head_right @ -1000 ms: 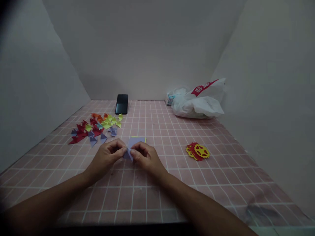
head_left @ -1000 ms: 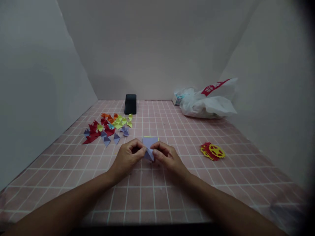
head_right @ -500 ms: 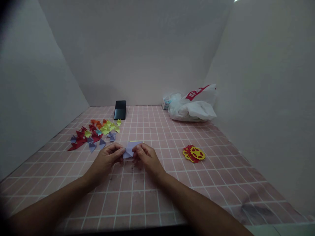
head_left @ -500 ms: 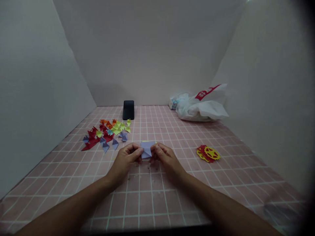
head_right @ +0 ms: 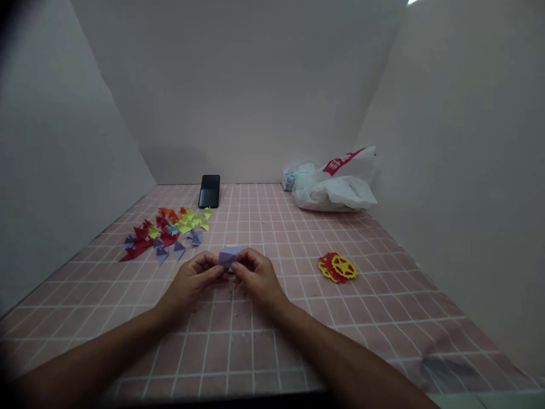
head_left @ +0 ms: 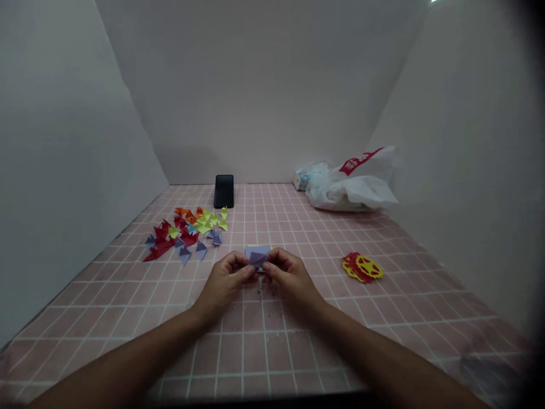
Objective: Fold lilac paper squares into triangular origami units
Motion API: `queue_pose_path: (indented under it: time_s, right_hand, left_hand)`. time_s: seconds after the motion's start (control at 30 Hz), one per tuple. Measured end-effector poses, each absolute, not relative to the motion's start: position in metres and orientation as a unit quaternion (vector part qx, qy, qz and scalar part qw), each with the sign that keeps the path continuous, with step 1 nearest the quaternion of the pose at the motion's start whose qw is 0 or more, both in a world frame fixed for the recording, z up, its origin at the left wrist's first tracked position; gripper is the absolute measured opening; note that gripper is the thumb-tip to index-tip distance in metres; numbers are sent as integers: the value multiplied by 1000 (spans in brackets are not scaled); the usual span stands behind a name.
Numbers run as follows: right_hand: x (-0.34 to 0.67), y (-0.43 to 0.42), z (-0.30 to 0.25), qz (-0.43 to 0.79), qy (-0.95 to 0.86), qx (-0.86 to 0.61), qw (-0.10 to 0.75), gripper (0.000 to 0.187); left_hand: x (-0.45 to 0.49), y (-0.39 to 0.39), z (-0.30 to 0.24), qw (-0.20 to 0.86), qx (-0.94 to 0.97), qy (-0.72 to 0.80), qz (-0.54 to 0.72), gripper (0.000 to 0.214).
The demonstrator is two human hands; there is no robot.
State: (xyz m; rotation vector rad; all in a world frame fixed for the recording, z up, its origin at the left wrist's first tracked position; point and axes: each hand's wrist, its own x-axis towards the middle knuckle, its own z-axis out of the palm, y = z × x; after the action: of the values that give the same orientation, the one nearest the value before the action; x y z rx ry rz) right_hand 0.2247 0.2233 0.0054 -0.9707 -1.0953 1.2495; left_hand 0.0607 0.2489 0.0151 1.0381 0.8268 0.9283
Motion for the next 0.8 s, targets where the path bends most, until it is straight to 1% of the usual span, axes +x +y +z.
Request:
queue_pose_path:
  time_s: [0.2, 0.47, 0.67, 0.8]
  right_hand:
    - [228, 222, 6, 491, -508, -438, 556, 9]
    - [232, 222, 13, 469, -546, -416, 556, 17]
    - [234, 217, 19, 441, -558, -446, 543, 16]
    - [235, 214, 25, 408, -583, -463, 528, 14]
  left_hand:
    - [58, 250, 19, 654, 524, 370, 401, 25]
    - [56, 251, 18, 630, 547, 365, 414, 18]
    - [54, 252, 21, 615, 582, 366, 386, 16]
    - [54, 253, 20, 616, 576, 367, 392, 16]
